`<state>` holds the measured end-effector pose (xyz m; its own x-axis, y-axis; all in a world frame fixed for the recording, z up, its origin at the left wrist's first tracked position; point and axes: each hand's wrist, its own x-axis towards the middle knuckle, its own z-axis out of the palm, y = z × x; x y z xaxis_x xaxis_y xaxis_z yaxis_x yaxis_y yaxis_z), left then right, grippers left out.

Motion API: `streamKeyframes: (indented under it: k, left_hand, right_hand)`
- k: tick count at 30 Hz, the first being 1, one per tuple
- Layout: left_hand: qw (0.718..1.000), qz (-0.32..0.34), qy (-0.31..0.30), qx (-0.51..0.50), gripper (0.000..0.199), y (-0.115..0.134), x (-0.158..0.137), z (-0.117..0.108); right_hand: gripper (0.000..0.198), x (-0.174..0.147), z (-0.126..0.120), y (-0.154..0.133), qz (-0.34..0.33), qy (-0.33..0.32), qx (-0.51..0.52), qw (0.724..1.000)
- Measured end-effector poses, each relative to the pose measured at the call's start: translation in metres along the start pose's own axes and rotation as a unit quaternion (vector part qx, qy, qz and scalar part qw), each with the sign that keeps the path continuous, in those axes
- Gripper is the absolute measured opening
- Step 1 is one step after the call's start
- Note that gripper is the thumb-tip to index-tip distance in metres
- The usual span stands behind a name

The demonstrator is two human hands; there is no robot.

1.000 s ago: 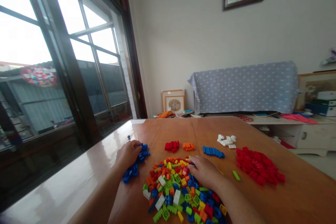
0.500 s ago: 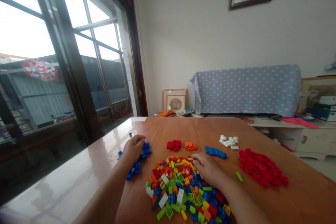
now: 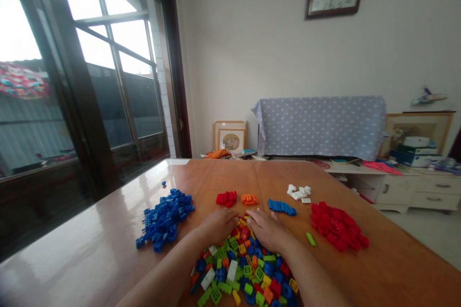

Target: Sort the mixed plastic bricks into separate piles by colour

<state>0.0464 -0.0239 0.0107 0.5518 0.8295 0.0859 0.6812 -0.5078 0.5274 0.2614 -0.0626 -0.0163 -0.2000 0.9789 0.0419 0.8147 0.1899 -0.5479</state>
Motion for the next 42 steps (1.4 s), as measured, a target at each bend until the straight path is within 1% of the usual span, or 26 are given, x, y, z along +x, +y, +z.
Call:
streamKeyframes:
  k: [3, 8, 13, 18, 20, 23, 28, 31, 36, 42]
  left_hand:
    - [1.000, 0.009, 0.008, 0.003, 0.028, 0.000, 0.000, 0.001]
    - [0.994, 0.043, 0.002, -0.097, 0.031, 0.000, 0.000, -0.003]
    - [0.978, 0.062, 0.003, -0.198, 0.035, 0.001, -0.003, -0.004]
    - [0.965, 0.098, -0.004, -0.243, 0.030, 0.005, -0.011, -0.011]
    - [0.964, 0.108, -0.012, -0.243, 0.029, 0.007, -0.016, -0.015]
    - [0.966, 0.105, -0.018, -0.234, 0.030, 0.010, -0.022, -0.020]
    - [0.970, 0.088, -0.019, -0.225, 0.033, 0.007, -0.029, -0.024]
    - [0.976, 0.073, -0.018, -0.207, 0.032, 0.005, -0.031, -0.025]
    - [0.981, 0.080, -0.006, -0.175, 0.031, 0.004, -0.034, -0.029]
    - [0.981, 0.068, -0.039, -0.175, 0.031, -0.001, -0.033, -0.028]
  right_hand:
    - [0.051, 0.000, -0.002, -0.009, -0.024, 0.012, 0.032, 0.999]
    - [0.055, -0.001, -0.006, -0.022, -0.070, 0.024, 0.146, 0.986]
    - [0.057, -0.003, -0.007, -0.024, -0.055, 0.057, 0.176, 0.981]
    - [0.053, -0.011, -0.010, -0.029, -0.057, 0.063, 0.196, 0.977]
    - [0.052, -0.016, -0.013, -0.033, -0.063, 0.060, 0.204, 0.975]
    - [0.049, -0.023, -0.017, -0.039, -0.068, 0.051, 0.221, 0.972]
    - [0.048, -0.029, -0.027, -0.039, -0.034, 0.019, 0.276, 0.960]
    - [0.048, -0.034, -0.036, -0.038, -0.013, 0.034, 0.278, 0.960]
    - [0.044, -0.036, -0.049, -0.027, 0.024, 0.091, 0.277, 0.956]
    - [0.037, -0.032, -0.051, 0.000, 0.068, 0.110, 0.230, 0.965]
